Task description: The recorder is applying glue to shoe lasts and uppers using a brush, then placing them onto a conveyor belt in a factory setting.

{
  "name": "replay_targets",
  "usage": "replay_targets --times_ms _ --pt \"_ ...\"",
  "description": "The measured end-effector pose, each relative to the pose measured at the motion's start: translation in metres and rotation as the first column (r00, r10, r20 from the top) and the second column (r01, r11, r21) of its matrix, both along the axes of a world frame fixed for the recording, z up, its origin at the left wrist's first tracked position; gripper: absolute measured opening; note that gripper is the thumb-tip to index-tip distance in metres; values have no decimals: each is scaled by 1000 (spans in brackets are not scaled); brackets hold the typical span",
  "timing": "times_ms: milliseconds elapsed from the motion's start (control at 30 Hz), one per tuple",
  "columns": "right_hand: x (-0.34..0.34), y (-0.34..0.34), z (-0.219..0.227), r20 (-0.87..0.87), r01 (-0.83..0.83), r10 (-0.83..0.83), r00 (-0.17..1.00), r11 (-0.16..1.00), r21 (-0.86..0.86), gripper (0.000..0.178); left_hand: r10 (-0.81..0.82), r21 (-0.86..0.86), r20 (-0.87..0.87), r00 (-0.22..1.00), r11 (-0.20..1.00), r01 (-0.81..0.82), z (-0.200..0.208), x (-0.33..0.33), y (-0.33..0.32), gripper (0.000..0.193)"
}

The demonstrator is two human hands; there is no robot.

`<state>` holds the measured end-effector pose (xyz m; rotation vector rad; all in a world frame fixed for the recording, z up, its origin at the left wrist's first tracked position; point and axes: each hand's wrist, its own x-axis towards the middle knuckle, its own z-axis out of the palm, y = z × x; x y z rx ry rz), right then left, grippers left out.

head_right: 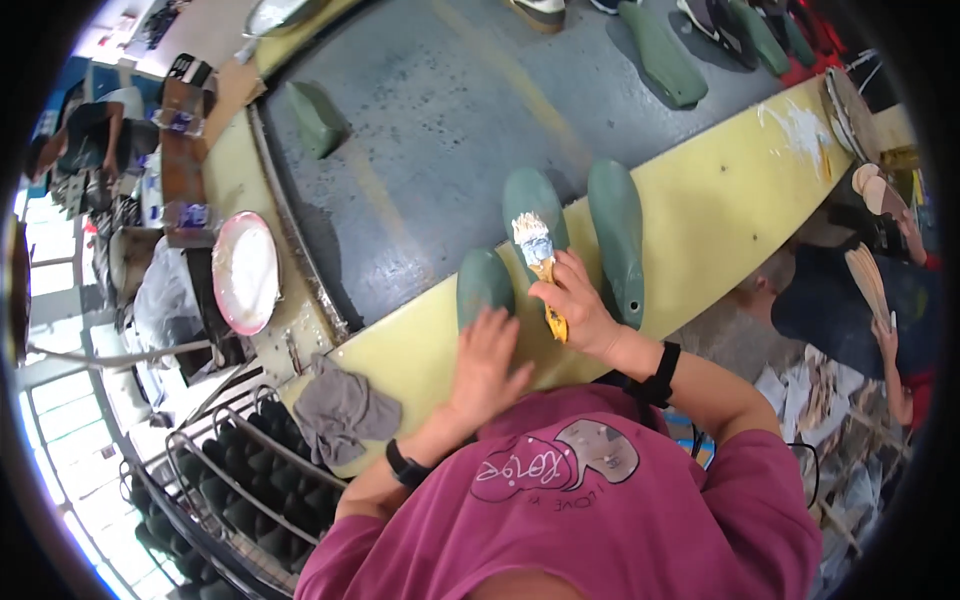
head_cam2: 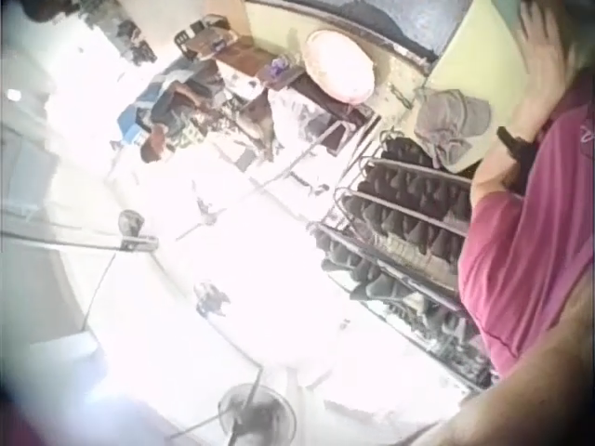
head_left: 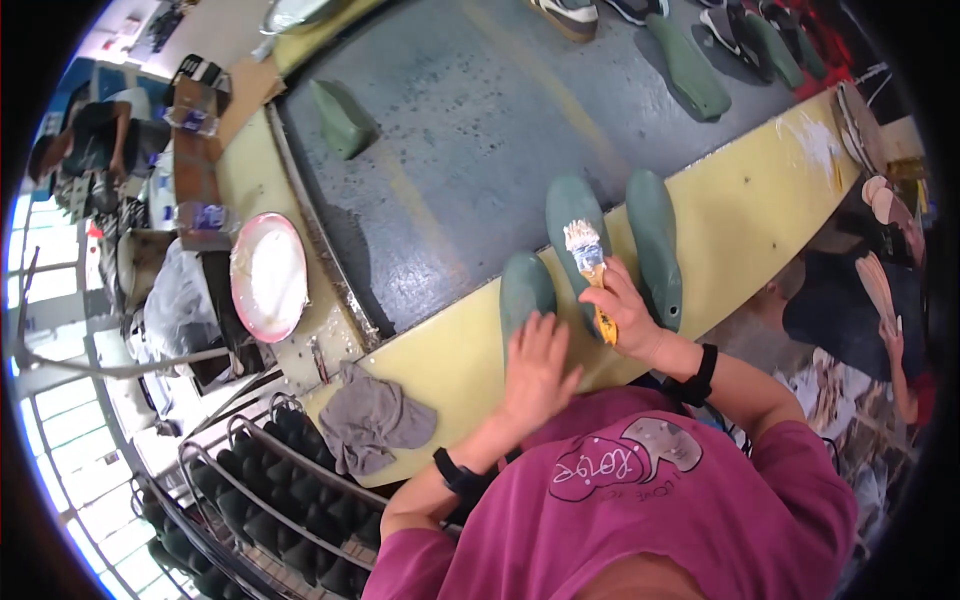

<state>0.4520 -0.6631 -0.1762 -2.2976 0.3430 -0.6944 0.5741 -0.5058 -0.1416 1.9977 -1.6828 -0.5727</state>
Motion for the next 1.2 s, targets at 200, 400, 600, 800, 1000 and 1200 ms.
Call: replay_targets --times_ms 200,400,600,800,1000,1200 --pt "-22 3 8 -26 -179 178 984 981 -73 31 51 215 619 784 949 -231 0 -2 16 79" --pt "-13 -11 36 96 -206 215 972 974 -97 28 435 414 336 836 729 -545 -12 59 16 75" --pt "-4 -41 72 223 -99 77 972 991 89 10 593 434 -688 418 798 -418 -5 58 23 69" --pt "37 -41 97 302 -270 141 943 853 446 9 462 384 -824 329 881 -275 21 47 22 68" --pt "52 -37 73 121 -222 189 974 732 644 16 434 389 -874 216 894 -222 25 59 34 68" --pt "30 -35 50 -31 -85 111 993 886 456 8 416 388 -908 40 875 -290 6 105 27 56"
